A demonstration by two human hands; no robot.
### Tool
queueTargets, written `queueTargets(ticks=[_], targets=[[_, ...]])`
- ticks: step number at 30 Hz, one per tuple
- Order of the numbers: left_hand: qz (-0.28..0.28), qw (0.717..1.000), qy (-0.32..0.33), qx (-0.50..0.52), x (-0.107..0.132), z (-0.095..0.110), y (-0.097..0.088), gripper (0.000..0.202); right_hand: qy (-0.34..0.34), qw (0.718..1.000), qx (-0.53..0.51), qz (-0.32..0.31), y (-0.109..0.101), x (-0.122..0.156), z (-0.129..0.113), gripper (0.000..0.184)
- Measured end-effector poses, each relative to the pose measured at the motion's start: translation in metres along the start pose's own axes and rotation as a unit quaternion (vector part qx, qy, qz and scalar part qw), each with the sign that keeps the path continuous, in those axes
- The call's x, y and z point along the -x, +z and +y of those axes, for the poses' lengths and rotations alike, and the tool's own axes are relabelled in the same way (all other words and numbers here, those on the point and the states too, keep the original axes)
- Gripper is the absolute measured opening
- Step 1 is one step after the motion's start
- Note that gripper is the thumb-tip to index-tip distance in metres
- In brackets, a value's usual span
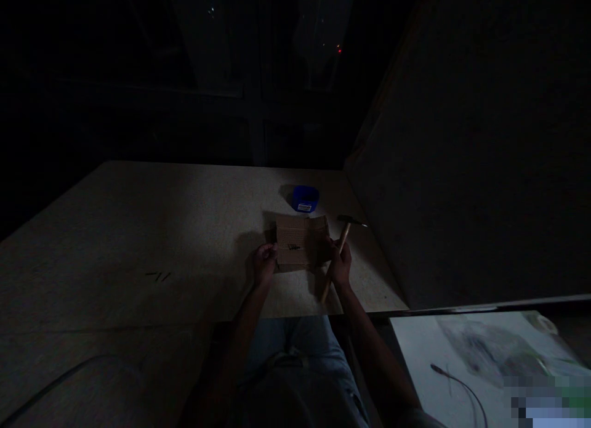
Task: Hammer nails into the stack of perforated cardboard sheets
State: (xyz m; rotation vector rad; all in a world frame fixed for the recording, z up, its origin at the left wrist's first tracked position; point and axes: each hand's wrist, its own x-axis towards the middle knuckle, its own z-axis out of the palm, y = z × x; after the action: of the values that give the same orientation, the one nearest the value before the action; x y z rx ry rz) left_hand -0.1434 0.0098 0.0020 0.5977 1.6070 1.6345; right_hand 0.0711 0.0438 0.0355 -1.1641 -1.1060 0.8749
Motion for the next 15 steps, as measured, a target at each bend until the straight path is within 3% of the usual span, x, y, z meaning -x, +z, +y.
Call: queueTargets(ticks=[8,15], targets=[[-0.033,0.997,0.029,-0.058,-0.002,-0.009,0.015,0.018,0.003,0.999,-0.011,0.039,-0.017,-0.021,0.009,0.024],[-0.062,0.986,0.110,-0.107,0.003,0.002,0.004,0.007,0.014,1.000,0.012,0.023,-0.026,-0.019,0.017,0.027]])
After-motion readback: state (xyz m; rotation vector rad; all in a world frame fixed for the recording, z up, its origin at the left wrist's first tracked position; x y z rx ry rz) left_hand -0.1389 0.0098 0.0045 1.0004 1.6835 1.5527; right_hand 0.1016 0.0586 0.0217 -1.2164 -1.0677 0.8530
